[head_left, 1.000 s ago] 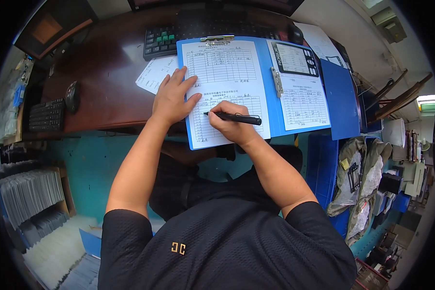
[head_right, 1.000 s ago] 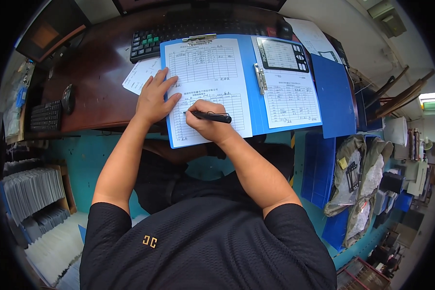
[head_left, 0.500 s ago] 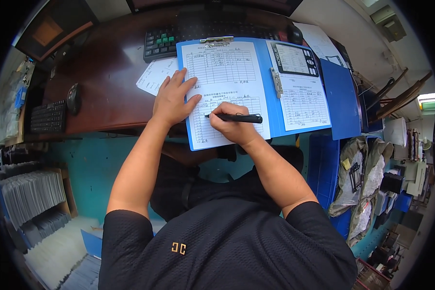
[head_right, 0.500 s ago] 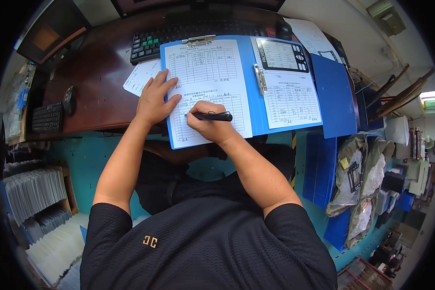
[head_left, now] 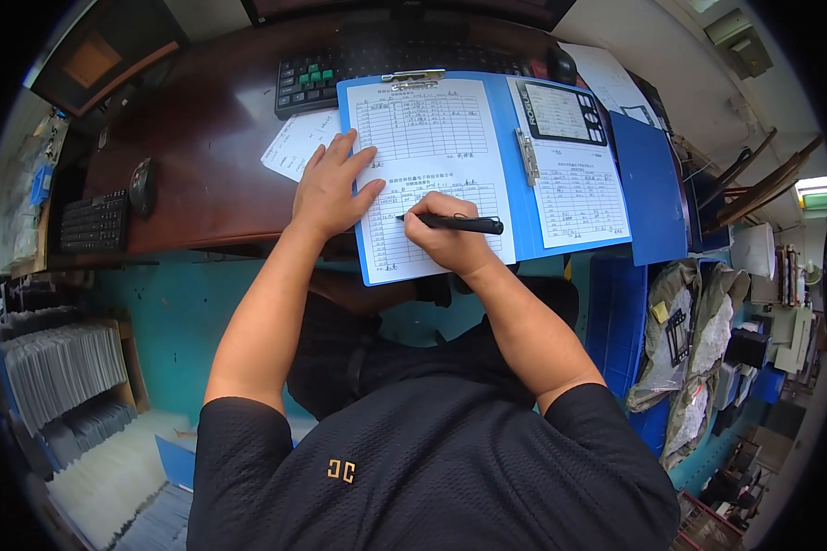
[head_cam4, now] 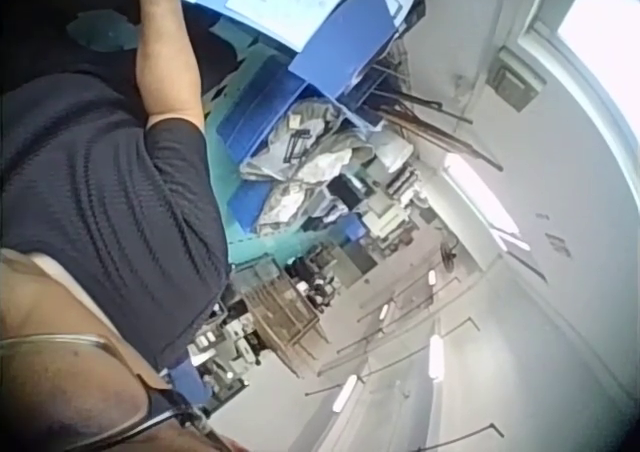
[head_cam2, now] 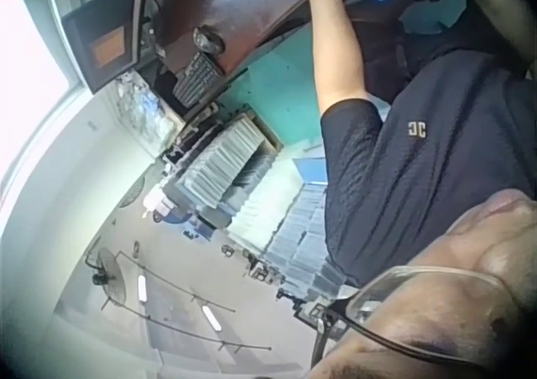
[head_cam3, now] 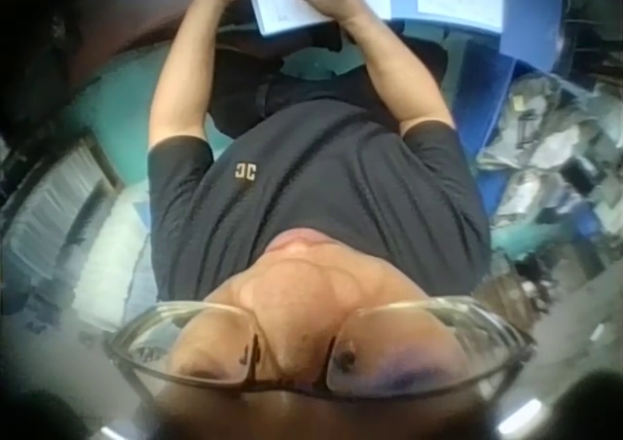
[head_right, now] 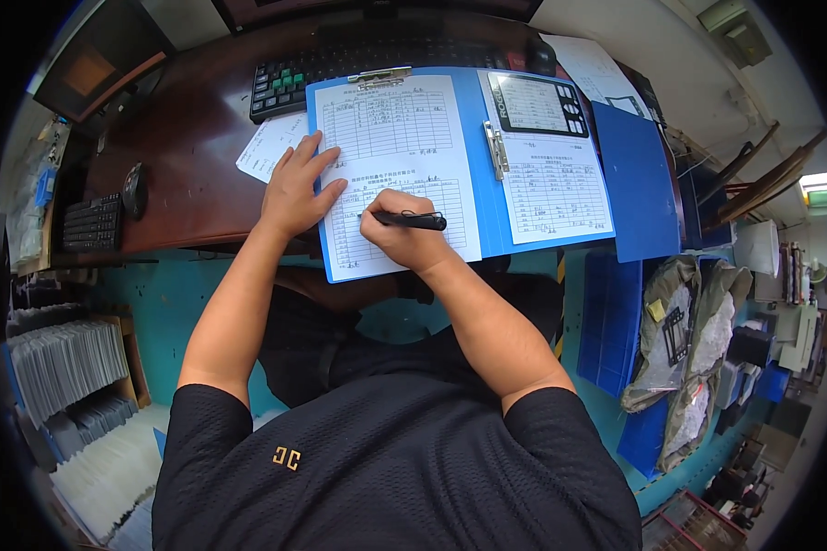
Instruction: The person writes on a clipboard, flips through pages, and carries the clipboard across a workshop to a machine. They use a handheld air nozzle to blow debris off the machine bed before removing several rectangular panels and placing them on a nearby table.
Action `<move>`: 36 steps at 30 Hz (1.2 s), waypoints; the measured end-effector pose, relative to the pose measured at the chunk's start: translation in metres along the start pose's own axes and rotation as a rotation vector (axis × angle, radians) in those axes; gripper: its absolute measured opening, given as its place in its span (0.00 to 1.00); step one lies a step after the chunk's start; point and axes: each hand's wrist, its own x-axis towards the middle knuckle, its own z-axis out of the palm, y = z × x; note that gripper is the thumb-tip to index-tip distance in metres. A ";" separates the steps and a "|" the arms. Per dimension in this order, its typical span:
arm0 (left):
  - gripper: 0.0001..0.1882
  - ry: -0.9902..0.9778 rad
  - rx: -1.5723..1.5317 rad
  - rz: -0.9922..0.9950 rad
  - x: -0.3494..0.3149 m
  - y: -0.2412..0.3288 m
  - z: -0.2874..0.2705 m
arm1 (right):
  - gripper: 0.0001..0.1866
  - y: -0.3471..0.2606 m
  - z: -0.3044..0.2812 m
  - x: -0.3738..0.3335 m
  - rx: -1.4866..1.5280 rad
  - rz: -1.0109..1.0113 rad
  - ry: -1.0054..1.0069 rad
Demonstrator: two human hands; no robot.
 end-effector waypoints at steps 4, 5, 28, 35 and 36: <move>0.26 -0.009 0.002 -0.007 0.000 0.000 0.000 | 0.05 -0.004 -0.002 -0.001 -0.015 -0.030 -0.002; 0.26 -0.013 0.001 -0.014 0.000 0.000 0.000 | 0.06 -0.003 -0.004 -0.001 0.028 0.049 0.032; 0.26 -0.034 0.043 -0.032 0.001 0.002 0.000 | 0.10 0.007 -0.031 -0.003 -0.015 0.124 -0.120; 0.27 -0.038 0.044 -0.026 0.002 0.002 0.000 | 0.10 0.017 -0.045 -0.007 -0.014 0.166 -0.040; 0.27 -0.038 0.041 -0.021 0.002 0.002 0.000 | 0.10 0.017 -0.045 -0.006 -0.039 0.130 -0.061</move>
